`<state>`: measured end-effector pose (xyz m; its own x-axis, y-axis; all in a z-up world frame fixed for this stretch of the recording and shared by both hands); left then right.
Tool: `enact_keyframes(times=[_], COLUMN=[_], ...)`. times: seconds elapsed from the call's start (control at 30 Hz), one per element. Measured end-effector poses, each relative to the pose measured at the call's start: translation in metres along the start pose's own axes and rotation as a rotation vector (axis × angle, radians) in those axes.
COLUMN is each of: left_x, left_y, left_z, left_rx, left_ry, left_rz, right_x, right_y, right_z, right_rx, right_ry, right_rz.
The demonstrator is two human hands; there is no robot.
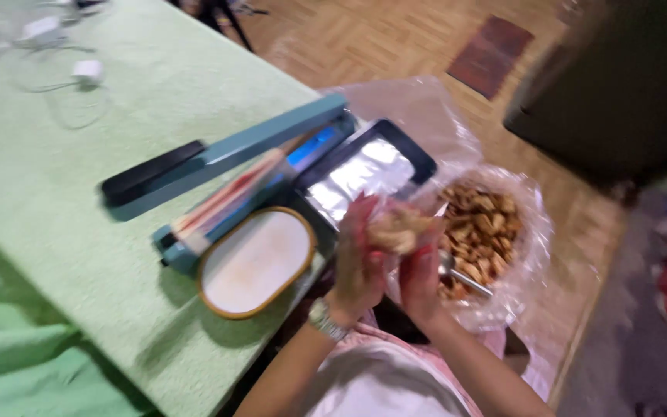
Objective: Packaging dried food pieces into small plastic bags and sealing them with a heat sealer
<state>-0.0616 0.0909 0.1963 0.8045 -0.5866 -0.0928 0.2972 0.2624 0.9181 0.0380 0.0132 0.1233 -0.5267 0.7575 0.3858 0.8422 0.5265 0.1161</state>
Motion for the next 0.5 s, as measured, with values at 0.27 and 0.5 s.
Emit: enact_keyframes(times=[0.27,0.5], left_x=[-0.133,-0.176], left_y=[-0.010,-0.028], left_z=[-0.010,-0.023], left_rx=[-0.198,-0.334], left_ry=[0.256,0.305], left_rz=[0.000,0.170], right_x=[0.139,0.186], right_y=[0.002,-0.013], right_z=[0.053,0.033], right_rx=[-0.028,-0.148], right_ry=[-0.087,-0.294], right_rz=[-0.502,-0.697])
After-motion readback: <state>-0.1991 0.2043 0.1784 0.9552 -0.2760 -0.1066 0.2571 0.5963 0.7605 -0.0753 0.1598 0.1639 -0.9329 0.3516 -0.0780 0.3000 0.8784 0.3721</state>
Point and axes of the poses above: each hand's wrist, its own y-axis towards the middle knuckle, its own x-axis out of the palm, z = x × y, the point moved 10 cm from there along y, towards the middle knuckle, and after that the axes turned 12 degrees about x, right-handed, at the moved point
